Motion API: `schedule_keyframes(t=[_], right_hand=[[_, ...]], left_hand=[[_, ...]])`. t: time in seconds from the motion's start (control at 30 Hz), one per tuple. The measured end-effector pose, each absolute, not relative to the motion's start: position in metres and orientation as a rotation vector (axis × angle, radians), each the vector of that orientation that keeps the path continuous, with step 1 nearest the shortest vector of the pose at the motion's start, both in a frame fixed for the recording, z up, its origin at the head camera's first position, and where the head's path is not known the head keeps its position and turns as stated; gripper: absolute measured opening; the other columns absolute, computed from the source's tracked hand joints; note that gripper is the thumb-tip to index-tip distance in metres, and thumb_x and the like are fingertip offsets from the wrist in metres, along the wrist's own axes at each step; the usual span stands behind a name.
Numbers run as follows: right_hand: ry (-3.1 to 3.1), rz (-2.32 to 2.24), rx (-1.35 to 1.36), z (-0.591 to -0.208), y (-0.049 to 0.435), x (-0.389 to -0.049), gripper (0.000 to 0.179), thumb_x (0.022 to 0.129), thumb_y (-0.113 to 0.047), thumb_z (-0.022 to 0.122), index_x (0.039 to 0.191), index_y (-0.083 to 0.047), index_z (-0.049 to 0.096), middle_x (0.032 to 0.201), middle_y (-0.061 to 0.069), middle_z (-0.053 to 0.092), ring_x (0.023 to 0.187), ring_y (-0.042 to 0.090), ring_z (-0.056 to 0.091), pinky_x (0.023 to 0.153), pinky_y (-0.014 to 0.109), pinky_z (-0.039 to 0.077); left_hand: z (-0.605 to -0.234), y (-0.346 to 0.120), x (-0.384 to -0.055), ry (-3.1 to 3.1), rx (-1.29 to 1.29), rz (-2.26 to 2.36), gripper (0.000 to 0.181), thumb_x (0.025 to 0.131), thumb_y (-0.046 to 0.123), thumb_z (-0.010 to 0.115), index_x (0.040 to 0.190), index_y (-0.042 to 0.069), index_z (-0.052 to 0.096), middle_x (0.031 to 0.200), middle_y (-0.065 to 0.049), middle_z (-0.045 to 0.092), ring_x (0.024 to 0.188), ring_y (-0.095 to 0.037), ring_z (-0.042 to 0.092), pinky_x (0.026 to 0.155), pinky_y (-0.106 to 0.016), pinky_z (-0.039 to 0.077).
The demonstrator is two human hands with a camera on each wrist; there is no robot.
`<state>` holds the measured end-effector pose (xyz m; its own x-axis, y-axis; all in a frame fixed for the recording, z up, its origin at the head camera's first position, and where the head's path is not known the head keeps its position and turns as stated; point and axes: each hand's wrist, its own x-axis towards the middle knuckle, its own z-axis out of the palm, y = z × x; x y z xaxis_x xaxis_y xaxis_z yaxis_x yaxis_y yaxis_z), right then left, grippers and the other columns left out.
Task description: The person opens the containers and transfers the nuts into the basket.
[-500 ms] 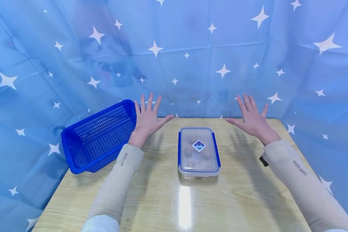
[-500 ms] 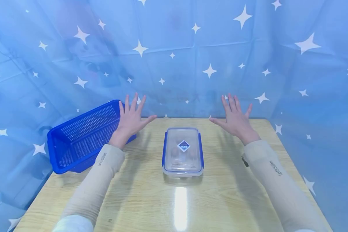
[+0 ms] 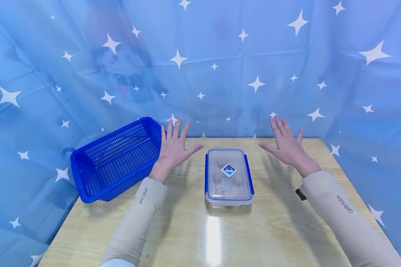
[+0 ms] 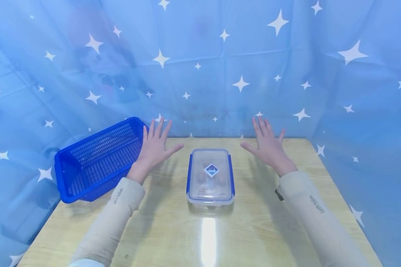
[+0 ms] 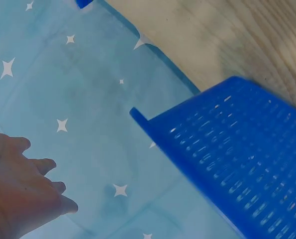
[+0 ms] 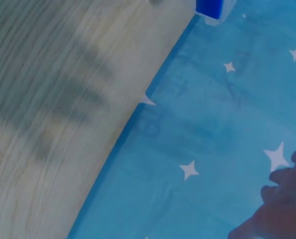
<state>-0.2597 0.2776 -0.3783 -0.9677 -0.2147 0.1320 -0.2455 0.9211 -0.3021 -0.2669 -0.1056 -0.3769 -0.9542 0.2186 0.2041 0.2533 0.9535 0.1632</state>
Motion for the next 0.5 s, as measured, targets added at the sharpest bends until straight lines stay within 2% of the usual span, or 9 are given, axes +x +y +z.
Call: schedule_keyframes(t=[0.23,0.5], right_hand=[[-2.98,0.553,0.384,-0.383,0.271,-0.255,0.1,0.096,-0.06,0.053,0.159,-0.019,-0.013,0.168,0.01,-0.014,0.155,0.036,-0.013,0.109,0.081,-0.011],[-2.943,0.687,0.439,-0.398,0.262,-0.246,0.101,0.096,-0.052,0.059,0.16,-0.009,-0.006,0.168,0.019,-0.006,0.154,0.043,-0.004,0.111,0.08,0.002]], left_hand=[[-0.385,-0.104,-0.263,-2.911,-0.384,-0.302,0.1,0.088,0.079,0.043,0.162,0.025,0.005,0.17,-0.007,-0.003,0.157,-0.033,-0.008,0.126,-0.057,-0.007],[-0.395,-0.097,-0.252,-2.92,-0.452,-0.349,0.101,0.088,0.078,0.045,0.161,0.025,-0.002,0.17,-0.004,-0.007,0.156,-0.028,-0.012,0.127,-0.054,-0.007]])
